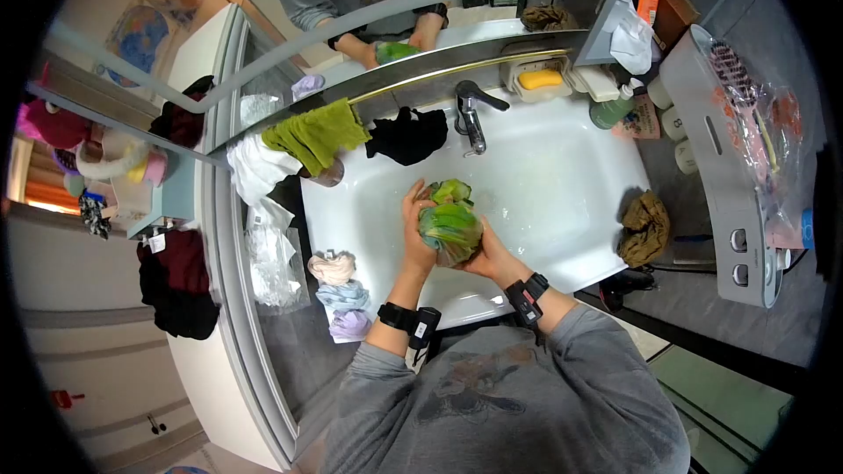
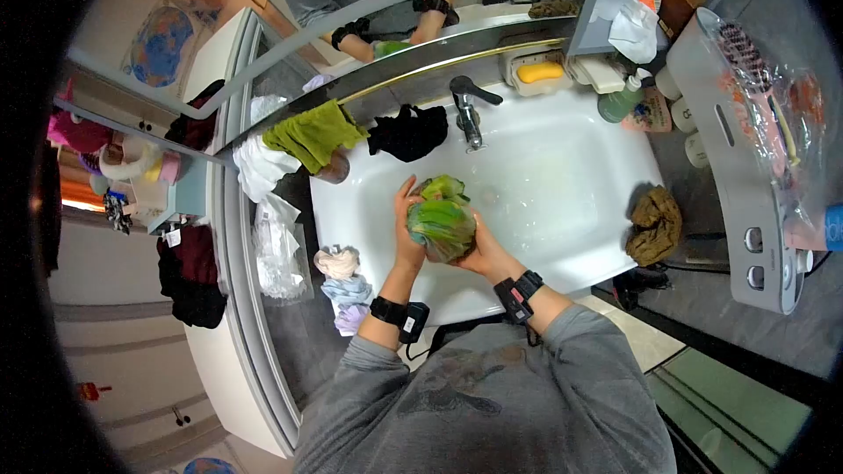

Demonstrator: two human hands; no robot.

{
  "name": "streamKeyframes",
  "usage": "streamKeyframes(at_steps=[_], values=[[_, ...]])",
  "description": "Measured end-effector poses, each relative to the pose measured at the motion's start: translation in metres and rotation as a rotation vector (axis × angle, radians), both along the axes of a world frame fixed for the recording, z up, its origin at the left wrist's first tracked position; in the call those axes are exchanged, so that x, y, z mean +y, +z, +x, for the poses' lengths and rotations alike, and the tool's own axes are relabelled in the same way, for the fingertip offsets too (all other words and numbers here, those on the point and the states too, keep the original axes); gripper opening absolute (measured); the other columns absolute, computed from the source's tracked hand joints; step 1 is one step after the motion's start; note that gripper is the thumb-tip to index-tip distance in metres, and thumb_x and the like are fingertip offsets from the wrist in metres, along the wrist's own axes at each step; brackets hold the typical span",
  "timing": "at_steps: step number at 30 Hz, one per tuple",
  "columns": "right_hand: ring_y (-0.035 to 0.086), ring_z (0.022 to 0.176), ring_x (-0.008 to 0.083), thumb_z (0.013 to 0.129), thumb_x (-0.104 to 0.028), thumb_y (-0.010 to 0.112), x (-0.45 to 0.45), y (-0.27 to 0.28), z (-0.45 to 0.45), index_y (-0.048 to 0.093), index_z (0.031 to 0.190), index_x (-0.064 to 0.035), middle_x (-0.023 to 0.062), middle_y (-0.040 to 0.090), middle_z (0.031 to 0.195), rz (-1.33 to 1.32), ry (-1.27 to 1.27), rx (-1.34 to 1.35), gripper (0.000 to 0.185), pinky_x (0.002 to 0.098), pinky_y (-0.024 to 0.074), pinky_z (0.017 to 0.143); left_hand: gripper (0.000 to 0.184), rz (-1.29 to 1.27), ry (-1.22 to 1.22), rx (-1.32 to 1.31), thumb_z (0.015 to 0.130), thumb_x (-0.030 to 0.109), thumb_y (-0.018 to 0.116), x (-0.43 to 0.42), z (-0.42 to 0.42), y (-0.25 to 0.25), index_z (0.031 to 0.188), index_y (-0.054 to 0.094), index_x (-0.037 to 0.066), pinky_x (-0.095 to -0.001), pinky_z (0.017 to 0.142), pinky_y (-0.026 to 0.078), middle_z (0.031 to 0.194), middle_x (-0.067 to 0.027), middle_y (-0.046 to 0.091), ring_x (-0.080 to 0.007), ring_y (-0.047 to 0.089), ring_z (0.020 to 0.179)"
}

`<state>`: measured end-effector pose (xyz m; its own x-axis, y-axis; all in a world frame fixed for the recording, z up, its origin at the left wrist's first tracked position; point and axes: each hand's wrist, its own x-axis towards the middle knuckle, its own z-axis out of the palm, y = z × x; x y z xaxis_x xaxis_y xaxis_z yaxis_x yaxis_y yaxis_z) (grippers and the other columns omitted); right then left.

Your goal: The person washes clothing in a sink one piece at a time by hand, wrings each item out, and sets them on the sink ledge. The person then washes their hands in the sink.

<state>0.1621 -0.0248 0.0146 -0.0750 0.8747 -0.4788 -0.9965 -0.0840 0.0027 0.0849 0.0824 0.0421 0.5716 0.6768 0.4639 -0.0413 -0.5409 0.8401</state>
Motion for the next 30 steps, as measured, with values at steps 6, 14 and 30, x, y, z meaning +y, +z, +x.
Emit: streamKeyframes(at_steps=[6, 14, 30], values=[[0.046, 0.103, 0.0211, 0.084, -0.035, 0.043, 0.015, -0.007, -0.006, 0.043, 0.113, -0.0086, 0.0055, 0.047, 0.113, -0.175, -0.332, -0.26, 0.039, 0.0347, 0.0412, 0.085, 0.016, -0.836, -0.054, -0.21, 0.079, 0.016, 0.048, -0.009, -0.015, -0.053, 0.09, 0.048, 0.004, -0.03, 0.077, 0.041, 0.092, -0.0094, 0.055, -0.0191, 0.052, 0.088], [0.05, 0.08, 0.0178, 0.071, -0.007, 0.053, 0.019, -0.01, -0.003, 0.047, 0.095, -0.0027, 0.0084, 0.051, 0.085, -0.343, -0.322, -1.497, 0.025, 0.0288, 0.0402, 0.073, 0.037, -1.524, -0.107, -0.108, 0.085, 0.034, 0.033, 0.001, -0.014, -0.039, 0.107, 0.047, 0.008, -0.0384, 0.085, 0.041, 0.107, -0.0084, 0.051, -0.0228, 0.05, 0.097], [0.046, 0.104, 0.0249, 0.078, -0.019, 0.051, -0.006, -0.007, 0.007, 0.04, 0.116, -0.0033, 0.0131, 0.046, 0.115, -0.299, -0.12, -1.34, 0.043, 0.0323, 0.0374, 0.087, 0.038, -1.393, -0.346, 0.183, 0.086, 0.034, 0.035, 0.015, -0.005, -0.048, 0.108, 0.047, 0.005, -0.0324, 0.081, 0.043, 0.107, -0.0087, 0.051, -0.0192, 0.052, 0.095]])
